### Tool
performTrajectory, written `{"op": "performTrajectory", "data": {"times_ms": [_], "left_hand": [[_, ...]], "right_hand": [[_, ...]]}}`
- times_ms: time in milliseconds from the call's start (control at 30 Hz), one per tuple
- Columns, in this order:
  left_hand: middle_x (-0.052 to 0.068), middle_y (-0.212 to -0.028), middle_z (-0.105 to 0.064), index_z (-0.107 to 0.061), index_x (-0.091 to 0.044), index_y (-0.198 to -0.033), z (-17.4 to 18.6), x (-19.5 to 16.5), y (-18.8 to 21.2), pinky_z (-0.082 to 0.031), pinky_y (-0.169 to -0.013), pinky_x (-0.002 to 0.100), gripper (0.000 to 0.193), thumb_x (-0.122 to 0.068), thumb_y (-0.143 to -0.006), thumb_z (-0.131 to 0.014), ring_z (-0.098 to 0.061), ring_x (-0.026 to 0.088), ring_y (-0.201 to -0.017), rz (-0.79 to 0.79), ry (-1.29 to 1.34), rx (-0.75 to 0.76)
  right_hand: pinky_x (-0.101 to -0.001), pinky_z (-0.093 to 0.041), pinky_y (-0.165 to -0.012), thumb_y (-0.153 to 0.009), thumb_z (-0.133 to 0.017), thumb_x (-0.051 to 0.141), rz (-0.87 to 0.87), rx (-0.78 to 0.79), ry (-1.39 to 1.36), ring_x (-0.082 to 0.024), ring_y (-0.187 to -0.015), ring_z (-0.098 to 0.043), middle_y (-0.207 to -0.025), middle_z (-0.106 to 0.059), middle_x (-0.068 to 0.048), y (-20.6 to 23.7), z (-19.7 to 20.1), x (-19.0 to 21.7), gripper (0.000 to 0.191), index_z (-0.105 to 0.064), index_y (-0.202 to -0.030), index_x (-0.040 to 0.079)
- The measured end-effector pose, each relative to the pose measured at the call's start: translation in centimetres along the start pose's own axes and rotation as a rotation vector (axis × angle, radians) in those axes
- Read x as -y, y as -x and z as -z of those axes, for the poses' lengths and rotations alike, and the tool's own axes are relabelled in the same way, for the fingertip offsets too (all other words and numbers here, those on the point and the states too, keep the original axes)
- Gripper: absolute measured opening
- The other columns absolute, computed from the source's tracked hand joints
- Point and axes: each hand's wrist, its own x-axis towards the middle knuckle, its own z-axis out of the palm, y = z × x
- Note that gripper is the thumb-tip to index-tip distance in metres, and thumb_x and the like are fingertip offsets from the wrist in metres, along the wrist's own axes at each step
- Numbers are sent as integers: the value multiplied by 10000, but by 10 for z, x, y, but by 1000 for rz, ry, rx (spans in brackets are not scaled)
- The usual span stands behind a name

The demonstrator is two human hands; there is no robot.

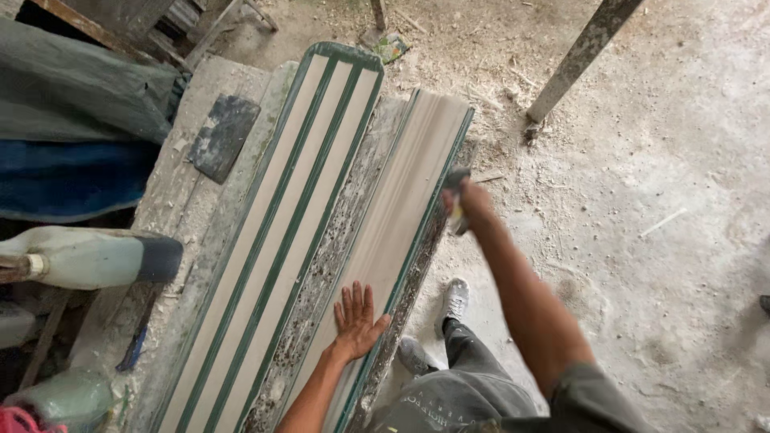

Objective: The person sands long decorative plaster moldings laid on a workbench, rubbing a small sanding block along the grooved surfaces by hand. They slide and flip the moldings to reach different sides and move between several pieces, working the full length of each strip.

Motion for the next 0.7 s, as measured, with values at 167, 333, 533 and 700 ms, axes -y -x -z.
{"op": "performTrajectory", "data": {"times_ms": [167,333,533,700], "left_hand": [[148,-1694,291,175,-137,-1628,-3,5,-4,197,-1200,588,929,-648,-1013,-297,321,373,-1536,-24,12,-36],[144,-1713,219,114,-163,-1648,-13,15,-13,154,-1199,618,859,-632,-1026,-247,246,386,-1556,-73,85,-170],[120,-1736,110,7,-203,-1665,-18,23,-18,81,-1221,602,805,-631,-1027,-235,148,380,-1582,-77,108,-297],[92,-1739,-22,-124,-219,-1668,-13,18,-16,25,-1239,583,754,-619,-1038,-235,19,358,-1592,-62,89,-460]], "right_hand": [[-287,-469,-351,-1109,-353,313,213,-220,433,-109,-426,-514,-649,-602,-70,-15,54,100,333,-546,-1177,50],[-351,-407,-319,-1047,-376,241,746,314,1774,-194,-460,-547,-725,-646,-103,100,24,-8,353,-552,-1316,96],[-328,-521,-437,-1029,-470,203,1184,830,1956,-200,-708,-671,-1024,-650,-119,105,24,-126,488,-365,-1497,112],[-178,-355,-286,-1120,-376,203,1041,601,2693,-21,-406,-385,-657,-539,33,-13,59,25,539,-266,-1634,87]]}}
